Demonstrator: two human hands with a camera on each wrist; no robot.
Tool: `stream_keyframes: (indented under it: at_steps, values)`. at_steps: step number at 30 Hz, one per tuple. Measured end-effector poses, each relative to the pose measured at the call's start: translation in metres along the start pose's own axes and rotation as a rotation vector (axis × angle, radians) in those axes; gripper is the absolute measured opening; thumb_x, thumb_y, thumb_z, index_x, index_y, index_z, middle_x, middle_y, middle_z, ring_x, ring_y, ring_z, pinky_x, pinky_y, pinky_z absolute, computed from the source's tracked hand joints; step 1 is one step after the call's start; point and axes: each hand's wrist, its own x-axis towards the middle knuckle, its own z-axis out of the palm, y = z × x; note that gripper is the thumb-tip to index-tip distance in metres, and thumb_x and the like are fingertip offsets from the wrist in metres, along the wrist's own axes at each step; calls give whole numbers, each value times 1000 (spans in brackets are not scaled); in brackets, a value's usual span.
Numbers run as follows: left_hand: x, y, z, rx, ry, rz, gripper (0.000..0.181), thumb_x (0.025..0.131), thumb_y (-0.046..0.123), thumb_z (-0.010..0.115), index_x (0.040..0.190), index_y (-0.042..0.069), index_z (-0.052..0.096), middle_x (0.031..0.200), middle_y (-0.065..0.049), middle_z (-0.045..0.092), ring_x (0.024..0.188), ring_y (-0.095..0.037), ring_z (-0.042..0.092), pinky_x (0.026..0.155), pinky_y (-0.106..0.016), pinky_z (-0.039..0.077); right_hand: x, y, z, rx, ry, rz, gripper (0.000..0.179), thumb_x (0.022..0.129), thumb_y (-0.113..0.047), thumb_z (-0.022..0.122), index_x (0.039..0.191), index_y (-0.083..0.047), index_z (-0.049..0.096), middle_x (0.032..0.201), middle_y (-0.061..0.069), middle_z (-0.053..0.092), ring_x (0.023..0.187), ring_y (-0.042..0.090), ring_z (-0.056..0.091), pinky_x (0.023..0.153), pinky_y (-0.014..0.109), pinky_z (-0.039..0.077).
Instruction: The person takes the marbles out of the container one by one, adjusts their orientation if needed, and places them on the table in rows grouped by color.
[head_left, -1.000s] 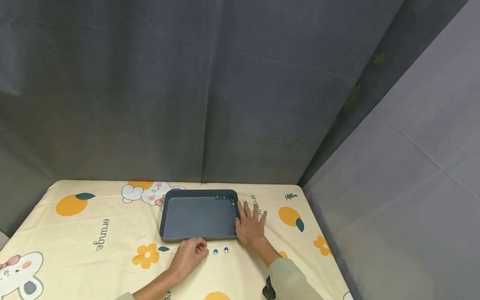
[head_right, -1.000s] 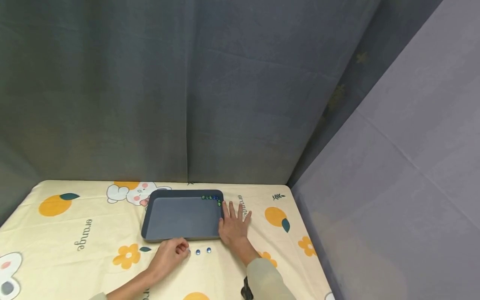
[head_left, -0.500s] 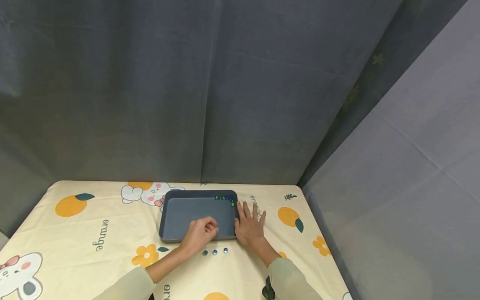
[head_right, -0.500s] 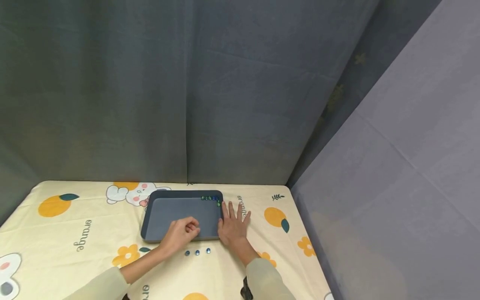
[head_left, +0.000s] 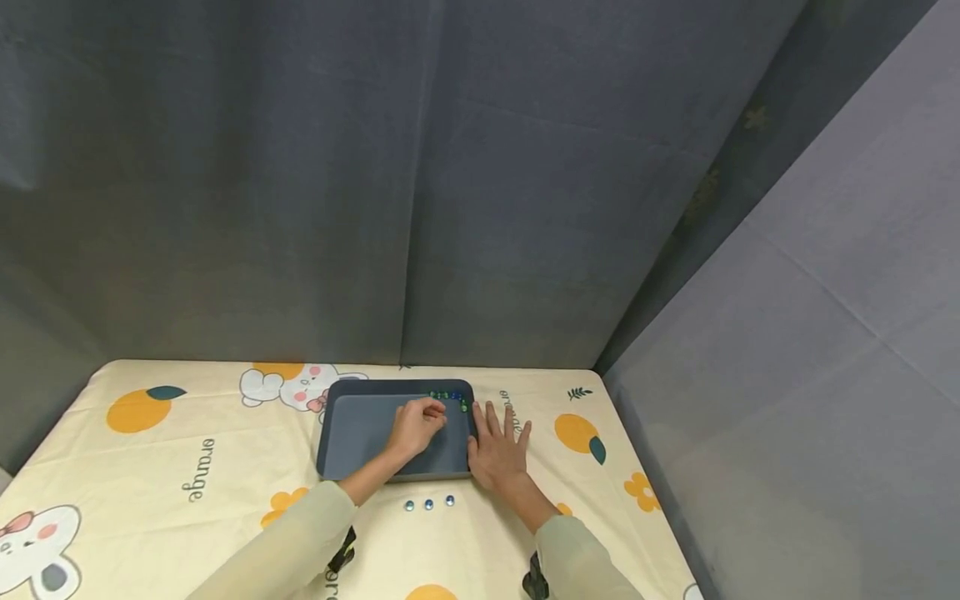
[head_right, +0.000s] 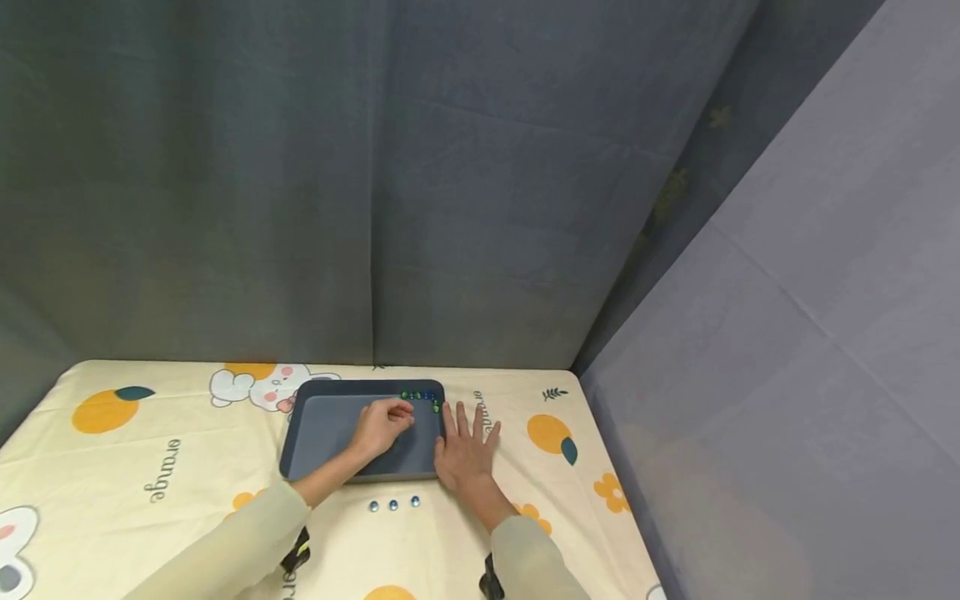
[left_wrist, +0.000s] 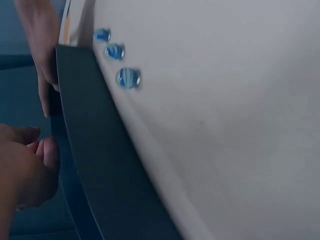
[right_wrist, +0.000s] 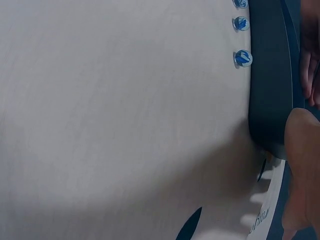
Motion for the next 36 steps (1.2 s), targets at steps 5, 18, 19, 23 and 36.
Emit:
stream_keyframes:
  at_steps: [5, 18, 19, 23, 36]
  values:
    - [16, -5, 11, 3, 36, -3, 12, 85, -3, 74, 97, -4, 73, 83, -8, 72, 76, -22, 71, 66, -34, 58, -2, 0, -3, 13, 7, -5, 60, 105, -39, 38, 160, -21, 23, 163, 8, 24, 148, 43, 14, 110, 72, 5]
    - [34, -16, 33, 94, 94, -66, 14, 83, -3, 77, 97, -4, 74, 86, -10, 73, 81, -25, 71, 72, -40, 58, -3, -1, -5, -28, -16, 5, 61, 105, -41, 35, 161, -24, 19, 164, 6, 22, 148, 41, 14, 111, 72, 9]
    - [35, -16, 33, 102, 94, -72, 14, 84, -3, 77, 98, -4, 74, 88, -10, 73, 82, -25, 71, 73, -40, 58, -3, -1, -5, -30, -16, 6, 61, 105, -41, 35, 161, -24, 19, 164, 6, 23, 148, 41, 14, 111, 72, 9]
    - [38, -17, 34, 133, 81, -64, 15, 85, -3, 76, 99, -5, 73, 90, -12, 73, 83, -26, 71, 74, -40, 58, -3, -1, -5, -24, -1, 1, 60, 105, -41, 35, 160, -23, 22, 163, 7, 25, 148, 42, 16, 110, 72, 9]
    - [49, -30, 43, 250, 40, 34, 17, 83, -1, 78, 99, -3, 73, 93, -14, 73, 86, -28, 71, 76, -41, 57, -1, 0, 1, -17, -13, 14, 61, 105, -41, 34, 161, -26, 15, 164, 5, 20, 149, 41, 12, 110, 72, 3]
